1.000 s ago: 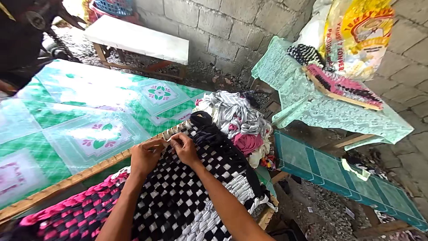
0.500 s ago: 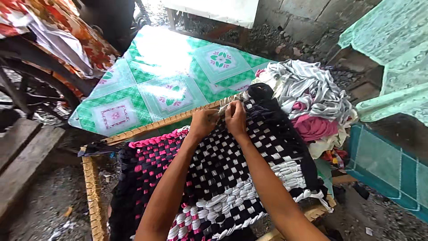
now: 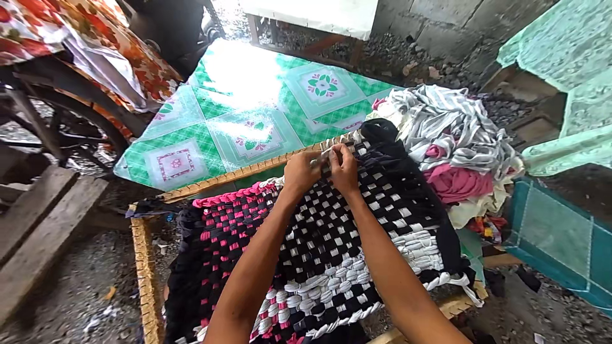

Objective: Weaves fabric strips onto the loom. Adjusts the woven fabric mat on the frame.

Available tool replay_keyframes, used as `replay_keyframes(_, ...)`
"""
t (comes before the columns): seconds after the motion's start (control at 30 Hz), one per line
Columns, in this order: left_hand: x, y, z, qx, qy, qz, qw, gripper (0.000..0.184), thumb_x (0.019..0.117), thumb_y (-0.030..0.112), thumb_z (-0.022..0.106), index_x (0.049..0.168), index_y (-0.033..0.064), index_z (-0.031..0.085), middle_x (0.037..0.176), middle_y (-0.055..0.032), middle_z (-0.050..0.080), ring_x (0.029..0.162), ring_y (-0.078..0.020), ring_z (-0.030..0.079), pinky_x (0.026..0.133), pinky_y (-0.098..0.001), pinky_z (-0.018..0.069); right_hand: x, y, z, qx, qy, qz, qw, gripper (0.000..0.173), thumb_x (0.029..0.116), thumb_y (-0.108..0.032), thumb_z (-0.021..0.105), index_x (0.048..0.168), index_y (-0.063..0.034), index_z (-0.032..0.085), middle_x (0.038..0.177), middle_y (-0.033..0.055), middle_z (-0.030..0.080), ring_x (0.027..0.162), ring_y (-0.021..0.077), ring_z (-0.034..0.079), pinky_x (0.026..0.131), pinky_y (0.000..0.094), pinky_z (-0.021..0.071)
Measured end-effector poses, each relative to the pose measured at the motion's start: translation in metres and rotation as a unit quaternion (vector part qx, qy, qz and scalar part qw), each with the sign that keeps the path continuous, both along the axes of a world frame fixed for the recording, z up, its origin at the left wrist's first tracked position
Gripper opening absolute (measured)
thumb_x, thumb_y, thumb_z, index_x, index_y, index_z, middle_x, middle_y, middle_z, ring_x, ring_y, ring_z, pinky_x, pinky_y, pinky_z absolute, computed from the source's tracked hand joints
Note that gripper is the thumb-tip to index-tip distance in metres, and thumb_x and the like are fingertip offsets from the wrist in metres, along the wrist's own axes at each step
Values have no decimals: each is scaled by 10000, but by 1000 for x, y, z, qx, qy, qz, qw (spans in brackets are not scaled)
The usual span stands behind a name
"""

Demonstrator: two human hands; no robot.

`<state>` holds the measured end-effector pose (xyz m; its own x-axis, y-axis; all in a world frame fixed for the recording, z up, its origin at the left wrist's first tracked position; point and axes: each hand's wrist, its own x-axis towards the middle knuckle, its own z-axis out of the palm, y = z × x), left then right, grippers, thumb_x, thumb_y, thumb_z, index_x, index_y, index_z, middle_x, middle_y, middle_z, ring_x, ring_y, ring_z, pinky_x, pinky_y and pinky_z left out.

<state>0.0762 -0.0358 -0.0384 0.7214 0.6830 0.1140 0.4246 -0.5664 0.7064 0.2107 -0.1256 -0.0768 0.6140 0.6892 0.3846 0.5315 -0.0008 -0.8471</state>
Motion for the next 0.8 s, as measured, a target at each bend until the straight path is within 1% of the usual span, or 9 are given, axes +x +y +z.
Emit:
replay_keyframes(0.07,2,-9,-2,25,-38,34,998,250,993,291,624,1185,257,781,1078,-46,773,985,-267,728,843,-581,566,1,-3,-1,15,40,35,998,240,1049,-199,528,1125,-20,669,1000,104,676,772,164,653,698,357,581)
replay_keyframes(0.2,7,-7,-4,25,-38,60,997,260,944,248,623,1131,228,801,1021,-53,778,962,-271,733,822,-586,566,2,-4,1,25,17,55,998,255,958,-286,732,1049,-49,703,1043,82,681,739,133,629,654,304,558)
replay_keyframes(0.27,7,-3,-8,26,-46,51,997,247,943,240,619,1103,212,805,1014,-48,779,963,-256,733,835,-574,567,-2,-7,3,24,0,46,999,227,934,-259,769,1030,-61,713,1081,81,682,750,126,634,640,285,558)
replay_keyframes(0.37,2,2,-17,16,-78,25,997,235,984,249,611,1122,220,799,1031,-22,781,959,-210,738,853,-534,581,-6,-14,5,21,11,43,999,131,987,-164,691,1088,-82,677,1103,66,679,808,141,654,661,306,573)
replay_keyframes(0.47,-14,-9,-13,-27,-119,2,993,243,1035,263,599,1187,205,779,1017,-80,767,895,-270,721,780,-570,559,-7,-18,10,44,69,64,995,129,1033,-153,613,1142,-85,621,997,66,682,700,148,632,567,298,546)
replay_keyframes(0.57,-6,-4,-11,-47,-54,15,997,279,1040,344,563,1199,266,778,1074,-29,775,992,-238,729,845,-585,556,-5,-18,13,34,108,79,990,122,1058,-168,565,1141,-82,591,992,56,662,712,118,610,570,255,516)
replay_keyframes(0.63,0,0,-8,-70,6,21,997,324,1053,401,511,1206,285,772,1095,-29,772,1033,-258,720,855,-621,530,-7,-16,11,10,110,66,992,162,1081,-226,518,1130,-81,568,890,66,607,645,130,554,532,273,471)
replay_keyframes(0.7,4,2,-3,-108,32,34,993,396,1057,430,439,1159,268,786,1058,-43,770,1022,-274,713,834,-635,513,-9,-15,9,-14,89,56,994,213,1096,-275,478,1159,-85,552,872,72,586,679,147,563,582,310,493)
replay_keyframes(0.8,21,7,8,-172,41,70,982,604,1077,544,332,980,117,748,938,-129,724,920,-331,693,765,-654,507,-10,-17,7,-3,91,54,994,200,1093,-271,498,1153,-89,553,855,68,577,661,144,551,564,297,483)
